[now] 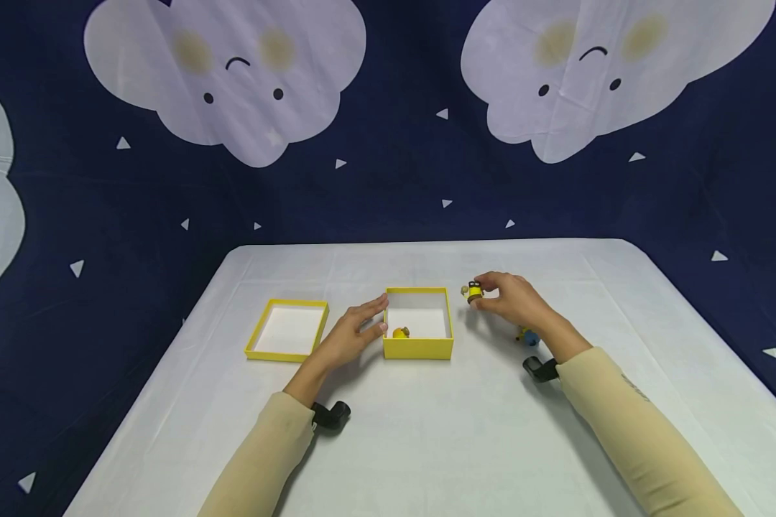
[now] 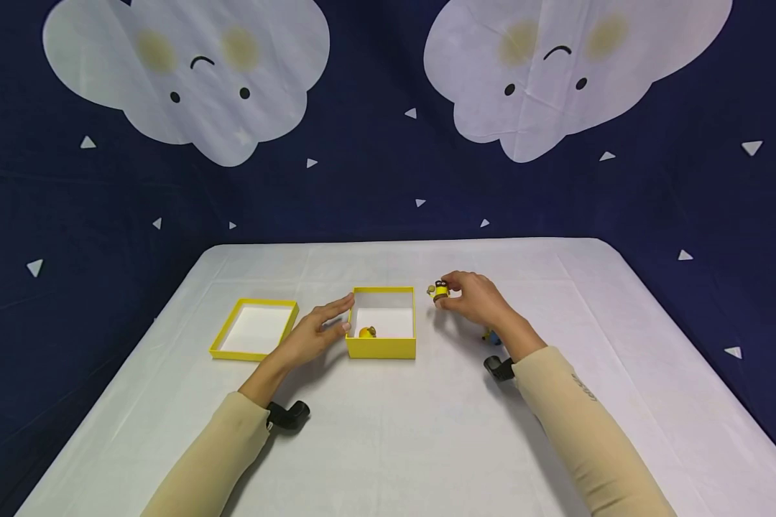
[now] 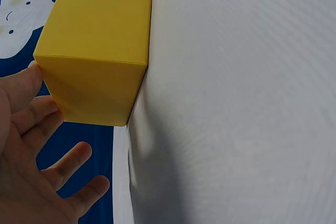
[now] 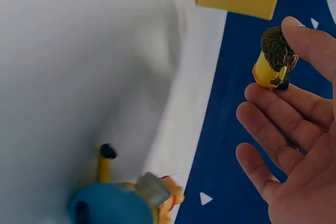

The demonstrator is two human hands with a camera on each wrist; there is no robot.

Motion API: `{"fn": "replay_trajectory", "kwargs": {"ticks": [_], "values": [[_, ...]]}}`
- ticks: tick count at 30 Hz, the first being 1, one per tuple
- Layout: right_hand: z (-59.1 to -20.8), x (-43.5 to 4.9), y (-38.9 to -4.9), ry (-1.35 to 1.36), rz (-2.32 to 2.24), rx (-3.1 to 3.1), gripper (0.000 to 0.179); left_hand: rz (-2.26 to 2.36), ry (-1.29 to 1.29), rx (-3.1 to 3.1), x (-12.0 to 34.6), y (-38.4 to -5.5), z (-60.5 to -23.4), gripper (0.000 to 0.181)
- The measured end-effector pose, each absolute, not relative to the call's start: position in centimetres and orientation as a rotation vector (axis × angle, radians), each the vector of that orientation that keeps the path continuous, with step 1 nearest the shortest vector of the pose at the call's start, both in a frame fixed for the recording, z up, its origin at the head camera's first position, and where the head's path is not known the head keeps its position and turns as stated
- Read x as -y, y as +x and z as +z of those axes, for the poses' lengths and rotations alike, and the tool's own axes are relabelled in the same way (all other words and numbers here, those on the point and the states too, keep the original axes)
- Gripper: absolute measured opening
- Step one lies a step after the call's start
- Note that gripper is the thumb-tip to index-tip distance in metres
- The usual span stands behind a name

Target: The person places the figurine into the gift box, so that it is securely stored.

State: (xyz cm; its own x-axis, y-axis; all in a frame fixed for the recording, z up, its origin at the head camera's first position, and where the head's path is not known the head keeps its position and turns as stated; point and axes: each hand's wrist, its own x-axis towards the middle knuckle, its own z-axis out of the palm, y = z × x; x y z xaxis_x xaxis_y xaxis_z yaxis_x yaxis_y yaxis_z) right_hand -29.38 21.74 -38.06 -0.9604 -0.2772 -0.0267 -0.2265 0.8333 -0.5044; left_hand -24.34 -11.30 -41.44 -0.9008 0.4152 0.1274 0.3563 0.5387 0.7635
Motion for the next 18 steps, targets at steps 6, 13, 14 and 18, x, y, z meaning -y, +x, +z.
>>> {"fn": "replay_trajectory", "kwargs": {"ticks": [6, 13, 14, 18], "values": [[-37.4, -21.0, -28.9, -0.421, -0.835, -2.933, 0.062, 1.308, 0.667, -2.699, 11.3, -24.3, -41.4, 0.051], [-36.8, -19.6, -28.1, -0.498, -0.901, -2.942, 0.059, 1.307, 0.675, -2.698, 11.2, -24.3, -41.3, 0.051], [-36.7, -19.4, -28.0, -0.505, -0.907, -2.942, 0.058, 1.306, 0.677, -2.698, 11.2, -24.3, -41.3, 0.051], [-36.4, -18.5, -27.7, -0.527, -0.919, -2.941, 0.057, 1.301, 0.683, -2.703, 11.2, -24.2, -41.2, 0.051]]}}
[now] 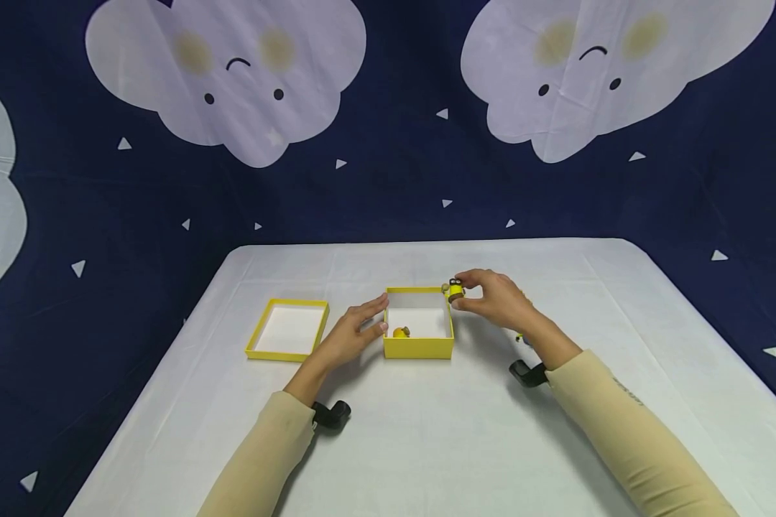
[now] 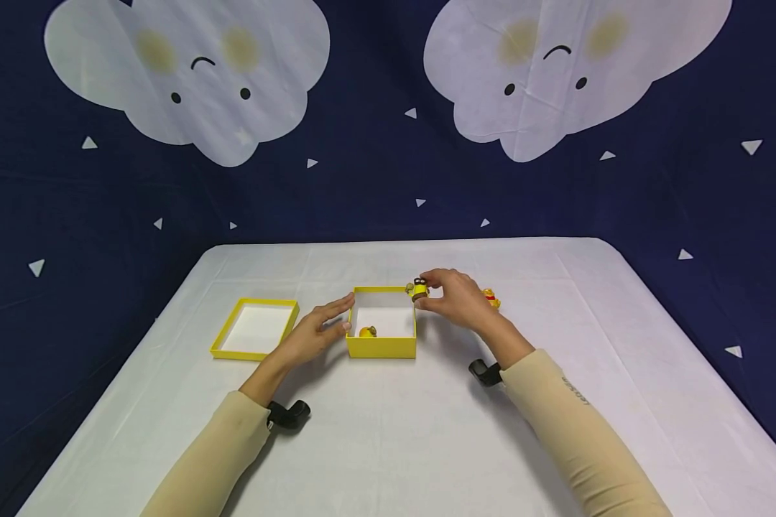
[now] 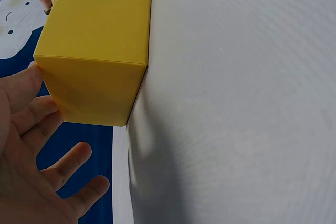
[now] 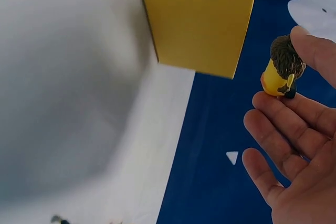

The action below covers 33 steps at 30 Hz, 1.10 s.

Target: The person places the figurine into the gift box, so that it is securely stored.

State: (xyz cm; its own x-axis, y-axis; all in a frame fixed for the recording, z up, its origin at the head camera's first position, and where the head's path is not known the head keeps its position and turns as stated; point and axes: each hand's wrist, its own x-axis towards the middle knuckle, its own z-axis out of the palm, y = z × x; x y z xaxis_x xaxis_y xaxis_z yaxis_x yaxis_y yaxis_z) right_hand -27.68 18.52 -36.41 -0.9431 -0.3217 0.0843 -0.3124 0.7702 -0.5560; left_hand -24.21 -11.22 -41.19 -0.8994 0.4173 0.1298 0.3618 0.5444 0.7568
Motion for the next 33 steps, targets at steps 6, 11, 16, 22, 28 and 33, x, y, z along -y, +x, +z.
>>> {"fn": "replay_trajectory", "kwargs": {"ticks": [6, 11, 16, 22, 28, 33], "values": [[-36.5, -17.3, -27.5, -0.556, -0.921, -2.941, 0.057, 1.303, 0.679, -2.713, 11.1, -24.2, -41.2, 0.051], [-36.6, -16.4, -27.5, -0.591, -0.93, -2.944, 0.058, 1.31, 0.687, -2.71, 11.1, -24.2, -41.2, 0.051], [-36.9, -15.6, -27.4, -0.615, -0.945, -2.95, 0.057, 1.306, 0.688, -2.707, 11.2, -24.3, -41.3, 0.051], [-37.1, -14.8, -27.4, -0.614, -0.981, -2.939, 0.057, 1.312, 0.689, -2.711, 11.1, -24.3, -41.2, 0.05], [-37.5, -14.1, -27.6, -0.645, -0.971, -2.942, 0.058, 1.312, 0.668, -2.711, 11.0, -24.2, -41.2, 0.051], [-37.9, -13.5, -27.9, -0.627, -0.973, -2.921, 0.058, 1.306, 0.66, -2.701, 11.1, -24.3, -41.3, 0.051]]}}
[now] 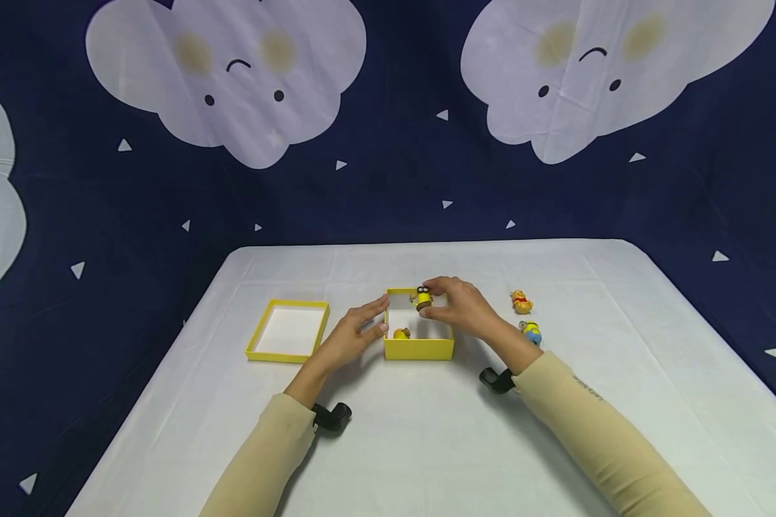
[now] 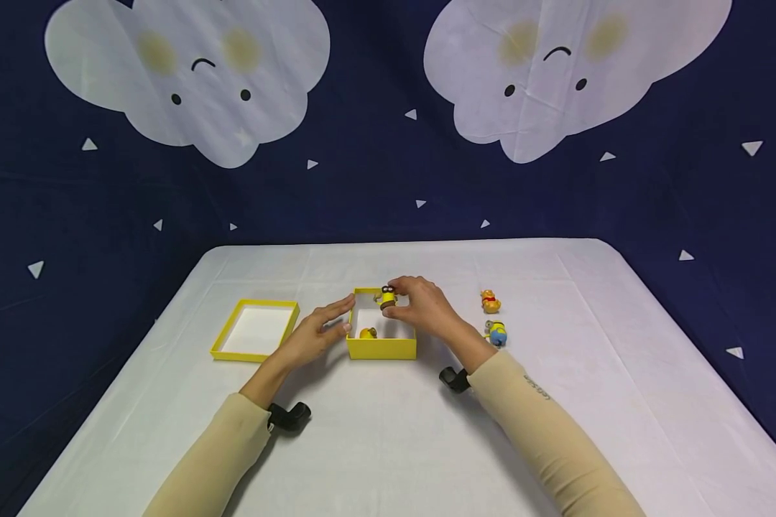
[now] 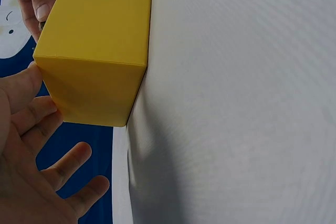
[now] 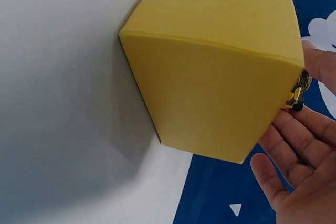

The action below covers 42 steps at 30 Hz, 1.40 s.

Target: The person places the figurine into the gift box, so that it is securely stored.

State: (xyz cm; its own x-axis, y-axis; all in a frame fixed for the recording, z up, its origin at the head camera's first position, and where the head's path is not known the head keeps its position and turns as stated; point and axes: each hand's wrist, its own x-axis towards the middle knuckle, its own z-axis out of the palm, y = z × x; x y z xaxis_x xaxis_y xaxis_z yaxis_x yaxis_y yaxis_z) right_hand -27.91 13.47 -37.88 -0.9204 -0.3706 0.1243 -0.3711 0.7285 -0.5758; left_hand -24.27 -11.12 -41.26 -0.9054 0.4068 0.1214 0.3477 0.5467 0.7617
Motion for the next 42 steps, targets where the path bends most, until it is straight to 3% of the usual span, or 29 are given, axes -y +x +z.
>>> {"fn": "replay_trajectory", "kwargs": {"ticks": [42], "values": [[-39.0, -10.5, -28.6, 0.634, 0.804, 3.014, 0.055, 1.326, 0.662, -2.688, 11.2, -24.2, -41.3, 0.05]]}}
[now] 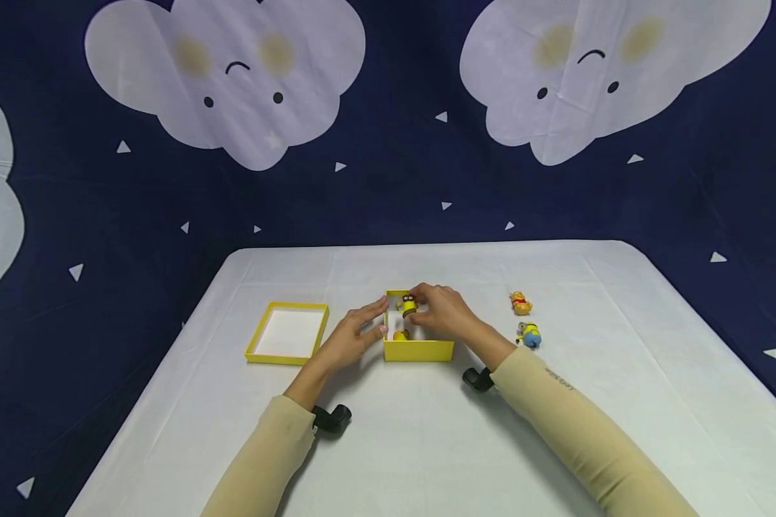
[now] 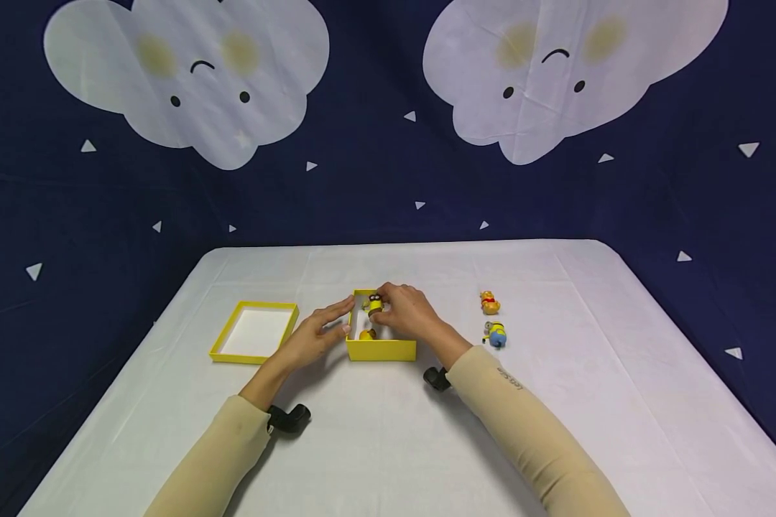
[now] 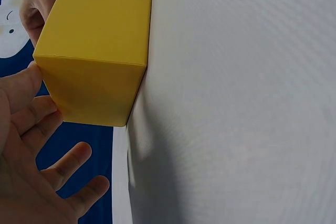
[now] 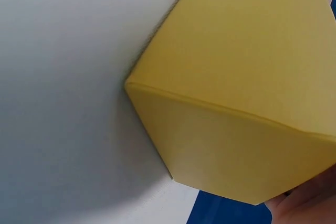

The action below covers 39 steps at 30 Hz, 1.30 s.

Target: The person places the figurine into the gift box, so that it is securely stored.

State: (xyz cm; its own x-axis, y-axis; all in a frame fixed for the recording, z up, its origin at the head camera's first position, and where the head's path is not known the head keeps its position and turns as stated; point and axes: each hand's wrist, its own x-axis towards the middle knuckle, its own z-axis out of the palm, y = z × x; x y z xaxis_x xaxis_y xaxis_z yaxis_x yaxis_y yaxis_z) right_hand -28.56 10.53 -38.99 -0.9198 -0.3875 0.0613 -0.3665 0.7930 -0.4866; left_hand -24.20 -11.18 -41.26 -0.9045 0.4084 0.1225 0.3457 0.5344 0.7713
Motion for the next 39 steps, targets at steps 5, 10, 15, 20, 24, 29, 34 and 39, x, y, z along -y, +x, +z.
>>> {"fn": "replay_trajectory", "kwargs": {"ticks": [5, 10, 15, 20, 24, 29, 34, 39], "values": [[-38.9, -10.7, -28.3, -0.659, -0.78, -2.925, 0.055, 1.33, 0.646, -2.682, 11.3, -24.2, -41.3, 0.05], [-38.8, -11.1, -28.0, -0.732, -0.758, -2.939, 0.055, 1.333, 0.664, -2.683, 11.3, -24.2, -41.3, 0.05], [-38.8, -11.5, -27.8, -0.849, -0.733, -2.984, 0.054, 1.335, 0.698, -2.694, 11.3, -24.2, -41.4, 0.05], [-38.9, -12.0, -27.6, -0.882, -0.718, -3.02, 0.05, 1.332, 0.704, -2.692, 11.2, -24.3, -41.5, 0.05], [-38.9, -12.4, -27.4, -0.882, -0.717, -3.036, 0.049, 1.324, 0.716, -2.692, 11.3, -24.3, -41.5, 0.05], [-38.9, -12.9, -27.3, -0.898, -0.701, -3.067, 0.031, 1.331, 0.72, -2.69, 11.3, -24.3, -41.5, 0.051], [-39.1, -13.0, -27.4, -0.932, -0.616, -3.032, 0.031, 1.325, 0.721, -2.691, 11.3, -24.3, -41.5, 0.051], [-39.4, -13.0, -27.6, -0.986, -0.529, -3.005, 0.037, 1.312, 0.724, -2.701, 11.3, -24.3, -41.4, 0.051]]}}
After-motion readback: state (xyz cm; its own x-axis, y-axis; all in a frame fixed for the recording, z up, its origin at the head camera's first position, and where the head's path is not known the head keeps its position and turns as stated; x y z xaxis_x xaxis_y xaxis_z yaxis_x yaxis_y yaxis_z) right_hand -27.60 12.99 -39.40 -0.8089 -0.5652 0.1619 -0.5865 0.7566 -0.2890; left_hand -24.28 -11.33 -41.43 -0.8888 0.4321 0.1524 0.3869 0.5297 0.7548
